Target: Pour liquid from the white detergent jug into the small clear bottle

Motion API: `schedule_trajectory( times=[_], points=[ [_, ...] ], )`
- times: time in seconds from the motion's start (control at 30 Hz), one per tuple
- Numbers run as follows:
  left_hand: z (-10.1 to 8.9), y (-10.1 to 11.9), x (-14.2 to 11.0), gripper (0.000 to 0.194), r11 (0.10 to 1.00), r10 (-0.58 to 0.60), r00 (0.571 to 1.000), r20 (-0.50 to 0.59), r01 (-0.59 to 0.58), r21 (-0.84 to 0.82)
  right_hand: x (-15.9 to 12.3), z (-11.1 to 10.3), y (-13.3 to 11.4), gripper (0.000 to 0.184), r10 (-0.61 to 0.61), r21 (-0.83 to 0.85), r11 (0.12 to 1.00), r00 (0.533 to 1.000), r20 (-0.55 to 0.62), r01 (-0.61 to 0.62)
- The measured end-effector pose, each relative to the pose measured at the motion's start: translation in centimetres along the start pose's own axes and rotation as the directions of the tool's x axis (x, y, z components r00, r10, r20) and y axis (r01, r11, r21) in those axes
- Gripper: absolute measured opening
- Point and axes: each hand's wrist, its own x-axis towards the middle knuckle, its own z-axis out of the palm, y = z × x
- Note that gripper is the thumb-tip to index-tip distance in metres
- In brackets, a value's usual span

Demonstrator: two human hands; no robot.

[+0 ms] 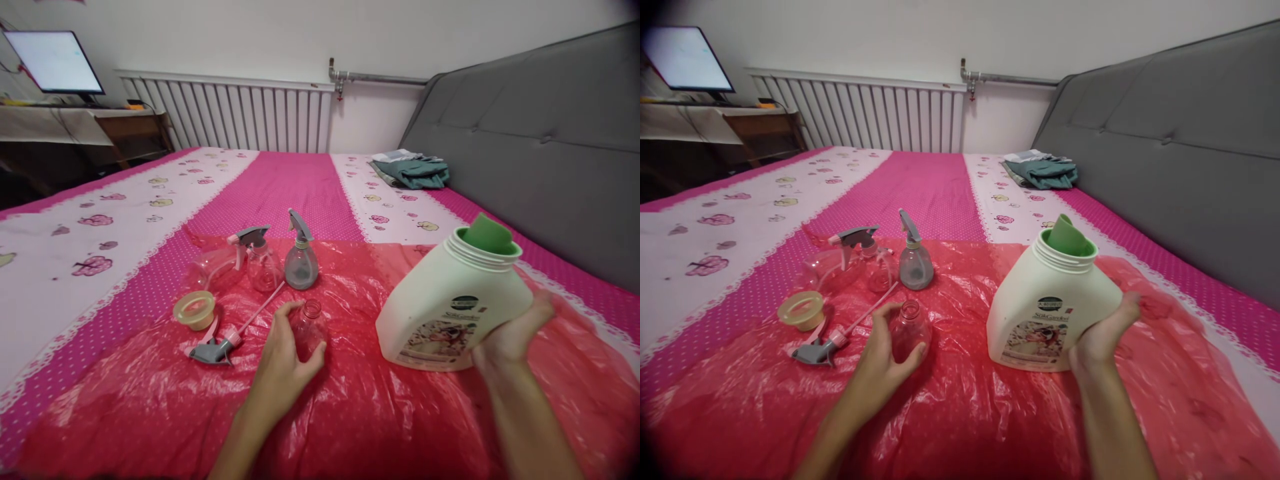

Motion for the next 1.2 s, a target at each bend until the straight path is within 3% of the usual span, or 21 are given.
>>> schedule_trajectory(
  times=[0.2,0.47,0.77,1.03,1.2],
  points=[
    [0.04,-0.01,-0.06,0.066,1.0,0.015,1.0,-0.017,-0.015,-0.002,-0.18,0.12,-0.2,0.074,0.006,-0.016,1.0,1.0,0.008,-0.006],
    [-0.21,0.22,0.07,0.056,1.0,0.011,1.0,0.003,-0.011,0.009,0.18,-0.16,0.07,0.072,-0.003,-0.007,1.0,1.0,-0.008,0.003],
    [0.01,-0.17,-0.15,0.076,1.0,0.015,1.0,0.007,-0.015,0.004,0.06,0.13,-0.04,0.075,0.0,-0.019,1.0,1.0,-0.011,0.0],
    [-0.35,0.41,0.01,0.054,1.0,0.002,1.0,0.026,-0.002,0.006,-0.36,0.11,-0.35,0.079,-0.008,-0.044,0.999,1.0,0.022,0.009],
    [-0.47,0.64,0.04,0.055,1.0,-0.011,1.0,0.016,0.011,-0.002,-0.47,0.21,-0.35,0.079,0.0,-0.033,0.999,1.0,0.012,0.001]
  ],
)
